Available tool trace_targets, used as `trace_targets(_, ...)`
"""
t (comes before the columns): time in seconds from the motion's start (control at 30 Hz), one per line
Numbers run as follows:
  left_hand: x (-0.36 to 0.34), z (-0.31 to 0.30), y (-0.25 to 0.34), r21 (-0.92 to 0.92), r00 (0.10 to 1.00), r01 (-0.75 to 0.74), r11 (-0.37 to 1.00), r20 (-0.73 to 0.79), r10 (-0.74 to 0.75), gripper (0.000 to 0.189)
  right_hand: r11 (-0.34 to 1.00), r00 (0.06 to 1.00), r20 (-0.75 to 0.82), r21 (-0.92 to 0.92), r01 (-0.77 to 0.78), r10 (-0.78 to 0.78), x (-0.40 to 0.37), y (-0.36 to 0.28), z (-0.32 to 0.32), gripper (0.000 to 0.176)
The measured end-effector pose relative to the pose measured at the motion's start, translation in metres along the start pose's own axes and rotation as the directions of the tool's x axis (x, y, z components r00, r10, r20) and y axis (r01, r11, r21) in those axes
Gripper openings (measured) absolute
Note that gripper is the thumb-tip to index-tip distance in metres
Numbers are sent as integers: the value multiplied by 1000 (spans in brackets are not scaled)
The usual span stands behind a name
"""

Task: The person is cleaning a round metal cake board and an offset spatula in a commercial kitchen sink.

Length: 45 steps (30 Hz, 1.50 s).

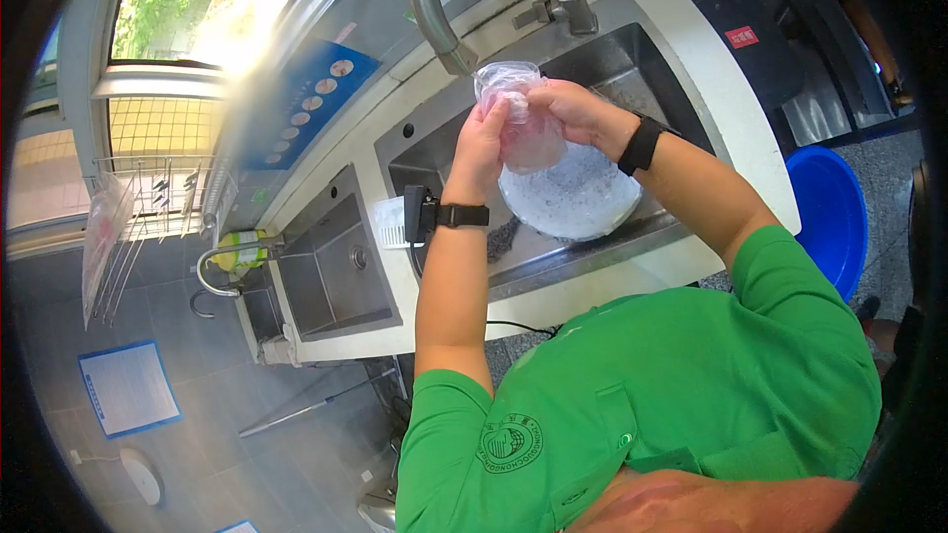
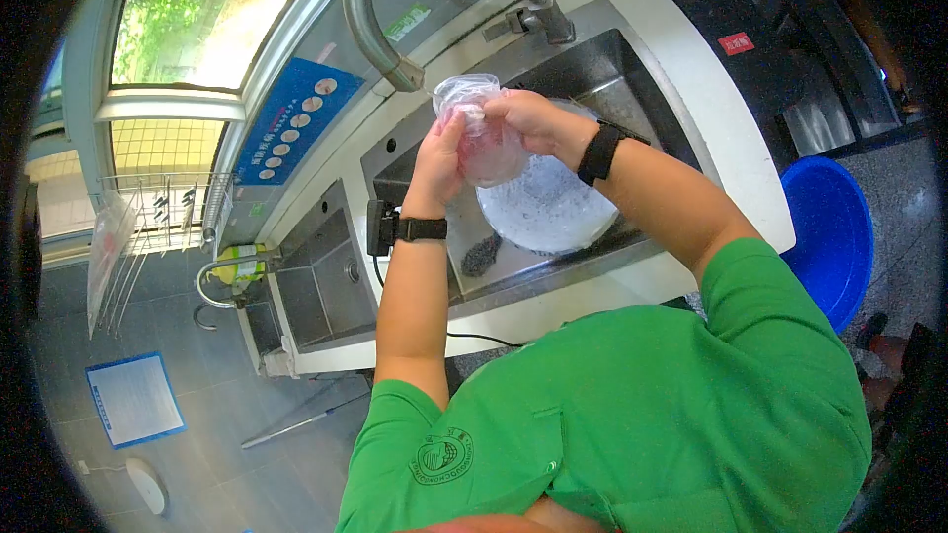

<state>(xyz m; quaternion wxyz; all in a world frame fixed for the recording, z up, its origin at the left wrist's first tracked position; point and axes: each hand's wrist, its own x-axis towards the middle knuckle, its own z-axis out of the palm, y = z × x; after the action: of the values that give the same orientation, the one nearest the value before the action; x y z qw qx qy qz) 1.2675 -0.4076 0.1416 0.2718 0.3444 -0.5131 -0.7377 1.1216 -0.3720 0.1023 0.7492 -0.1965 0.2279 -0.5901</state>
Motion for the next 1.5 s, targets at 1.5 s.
trace_targets(1.5,-19,0,4,-313,998,50,948,-23,-60,27,751,928,-40,-600,274,-371,-18,6,36,22)
